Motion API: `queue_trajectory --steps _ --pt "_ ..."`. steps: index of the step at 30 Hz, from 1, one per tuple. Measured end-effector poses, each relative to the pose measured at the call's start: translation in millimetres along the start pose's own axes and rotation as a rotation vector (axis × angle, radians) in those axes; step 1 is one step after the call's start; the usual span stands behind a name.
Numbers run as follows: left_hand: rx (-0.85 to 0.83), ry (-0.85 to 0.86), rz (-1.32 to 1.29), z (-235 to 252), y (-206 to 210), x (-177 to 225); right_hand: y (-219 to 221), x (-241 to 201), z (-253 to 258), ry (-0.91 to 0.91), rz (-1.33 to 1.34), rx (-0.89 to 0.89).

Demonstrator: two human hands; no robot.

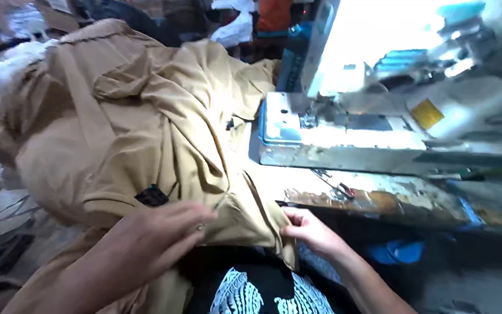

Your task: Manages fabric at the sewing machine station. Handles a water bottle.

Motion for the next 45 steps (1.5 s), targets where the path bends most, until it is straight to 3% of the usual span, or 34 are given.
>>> queue_trajectory --steps 3,6,8,10,14,18,22,26,30,32,35,38,40,45 --pt "0.056 -0.049 -0.056 73 73 11 -24 1 -28 -0.003 0.122 0.204" --pt "0.066 0.057 -0.221 131 136 48 -45 -4 -50 -0.103 0.252 0.363" --pt "0.126 0.151 -0.306 154 149 76 -60 1 -68 -0.216 0.2 0.357" --pt "0.137 0.181 -0.358 170 151 88 -69 4 -84 -0.2 0.141 0.311" --pt "0.007 0.09 -0.499 188 155 82 -76 9 -87 -0.196 -0.254 0.213" --pt "0.017 0.008 -0.635 186 152 71 -63 20 -60 -0.384 -0.538 0.305" --pt "0.261 -0.102 -0.839 148 137 63 -47 19 -43 -0.578 -0.486 0.37" --pt "0.241 -0.339 -0.873 97 138 63 -21 -5 -33 -0.608 -0.582 0.281" --pt "0.237 -0.328 -0.899 81 132 56 -1 -14 -21 -0.584 -0.423 0.172" --pt "0.222 -0.381 -1.18 72 131 55 4 -16 -20 -0.542 -0.267 0.137" --pt "0.149 -0.615 -1.752 68 133 57 4 -24 -19 -0.494 -0.082 0.161" --pt "0.207 -0.756 -2.061 83 124 50 -4 -24 -14 -0.541 -0.071 0.277" --pt "0.249 -0.709 -2.079 88 109 45 -9 -16 -14 -0.573 -0.213 0.336" --pt "0.185 -0.604 -1.607 75 101 44 -10 -2 -23 -0.543 -0.338 0.281"
Point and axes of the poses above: each hand's wrist, its own z-axis towards the middle knuckle, its own y-axis out of the palm, x = y × z, the point moved 3 cm from there along z, towards the middle knuckle, and after that the axes turned 2 degrees about -y, right-handed, at the moved point
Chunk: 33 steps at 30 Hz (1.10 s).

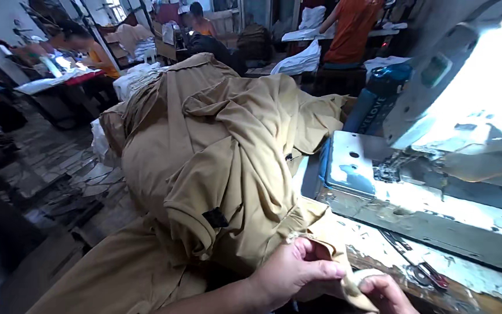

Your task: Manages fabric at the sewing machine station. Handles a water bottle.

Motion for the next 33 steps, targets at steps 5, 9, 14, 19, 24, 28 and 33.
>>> queue_trajectory --steps 5,9,14,19,24,28,33 --pt "-0.073 0.11 0.256 7 15 -23 -6 -19 -11 -0.056 -0.03 -0.078" --pt "-0.154 0.09 0.253 12 26 -28 -17 -27 -18 -0.106 -0.033 0.094" --pt "-0.191 0.1 0.225 5 22 -29 -27 -22 -19 0.054 0.066 0.356" --pt "-0.085 0.135 -0.306 3 7 0 7 -6 -25 0.14 -0.37 0.142" --pt "-0.189 0.066 -0.349 -27 -31 18 5 -14 -15 0.39 0.603 0.161" --pt "0.06 0.126 0.152 -56 -66 10 4 -41 9 0.492 0.962 0.148" --pt "0.236 0.207 0.238 -77 -75 6 11 -36 1 0.328 0.794 0.066"
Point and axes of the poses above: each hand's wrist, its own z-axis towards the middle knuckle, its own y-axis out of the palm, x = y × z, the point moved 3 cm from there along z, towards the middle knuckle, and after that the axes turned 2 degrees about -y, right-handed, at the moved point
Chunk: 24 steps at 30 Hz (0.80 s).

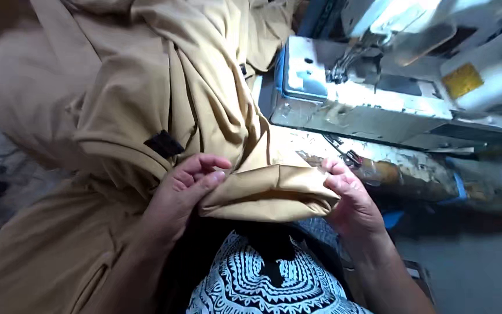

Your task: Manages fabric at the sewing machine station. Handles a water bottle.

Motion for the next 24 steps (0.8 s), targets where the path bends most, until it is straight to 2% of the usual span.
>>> queue_trajectory --steps 3,5,7,10,14,16,18,21,22,23,24 --pt "-0.03 0.103 0.008 -5 -8 7 4 -12 -9 -0.208 -0.211 -0.067" --pt "-0.103 0.178 0.04 -7 -8 11 11 -20 -19 -0.347 -0.437 -0.117" --pt "-0.129 0.275 0.154 -11 -3 16 19 -23 -28 -0.493 -0.701 -0.088" --pt "-0.008 0.453 0.364 -18 9 23 25 -22 -33 -0.697 -1.001 0.007" --pt "0.163 0.745 0.532 -21 19 24 23 -22 -33 -0.768 -1.063 0.041" --pt "0.243 0.816 0.614 -14 22 21 19 -23 -32 -0.817 -1.125 0.059" --pt "0.226 0.733 0.572 4 28 19 14 -29 -26 -0.9 -1.222 0.098" --pt "0.053 0.35 -0.022 40 61 43 10 -53 -13 -1.074 -1.349 0.148" --pt "0.007 0.289 -0.117 50 75 60 11 -64 -9 -1.107 -1.371 0.156" --pt "-0.045 0.328 -0.092 60 87 78 10 -73 -4 -1.116 -1.367 0.169" --pt "-0.081 0.457 0.042 74 98 96 8 -78 3 -1.093 -1.323 0.189"
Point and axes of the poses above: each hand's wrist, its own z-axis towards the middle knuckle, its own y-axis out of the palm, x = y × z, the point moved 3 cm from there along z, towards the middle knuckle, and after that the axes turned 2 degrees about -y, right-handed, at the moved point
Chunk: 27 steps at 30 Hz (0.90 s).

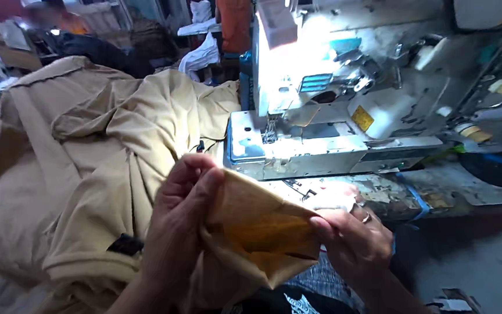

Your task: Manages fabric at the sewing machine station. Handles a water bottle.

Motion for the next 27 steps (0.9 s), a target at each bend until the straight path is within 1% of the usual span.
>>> queue_trajectory --steps 1,2,3,4,5,6,7,9,11,13,16,18,19,21,23,24,25,26,27 --pt "-0.042 0.196 0.198 25 7 3 4 10 3 0.083 0.08 0.015" --pt "-0.079 0.389 0.424 53 12 -3 11 22 3 0.207 0.195 0.023" --pt "-0.121 0.48 0.632 81 16 -21 20 36 -1 0.37 0.334 0.019" --pt "-0.187 0.46 0.809 107 18 -49 31 50 -5 0.546 0.466 -0.004" --pt "-0.28 0.379 0.914 129 19 -80 42 64 -9 0.691 0.565 -0.029" --pt "-0.365 0.295 0.952 148 21 -110 53 77 -11 0.794 0.621 -0.047" --pt "-0.419 0.213 0.953 165 24 -132 62 87 -11 0.868 0.657 -0.061" --pt "-0.423 0.143 0.966 187 36 -152 75 98 -6 0.939 0.72 -0.068" --pt "-0.433 0.145 1.01 192 50 -149 82 100 1 0.939 0.718 -0.06" --pt "-0.464 0.081 1.027 188 57 -140 85 100 2 0.902 0.702 -0.059" --pt "-0.433 0.085 1.01 185 59 -136 87 97 -2 0.874 0.685 -0.062" --pt "-0.416 0.063 0.973 188 56 -142 89 94 -2 0.871 0.676 -0.067" --pt "-0.411 0.046 0.947 189 55 -144 91 93 0 0.879 0.674 -0.076" --pt "-0.413 0.07 0.908 194 53 -147 93 93 2 0.927 0.651 -0.096" --pt "-0.454 0.066 0.946 198 57 -143 88 91 0 0.949 0.625 -0.117" --pt "-0.484 0.018 1.014 199 59 -138 82 90 -2 0.926 0.59 -0.135" --pt "-0.499 -0.028 1.095 199 58 -133 75 89 -5 0.865 0.534 -0.136" --pt "-0.487 -0.042 1.162 198 54 -127 67 88 -8 0.772 0.461 -0.11" --pt "-0.469 -0.003 1.185 191 48 -118 57 86 -10 0.659 0.387 -0.057"
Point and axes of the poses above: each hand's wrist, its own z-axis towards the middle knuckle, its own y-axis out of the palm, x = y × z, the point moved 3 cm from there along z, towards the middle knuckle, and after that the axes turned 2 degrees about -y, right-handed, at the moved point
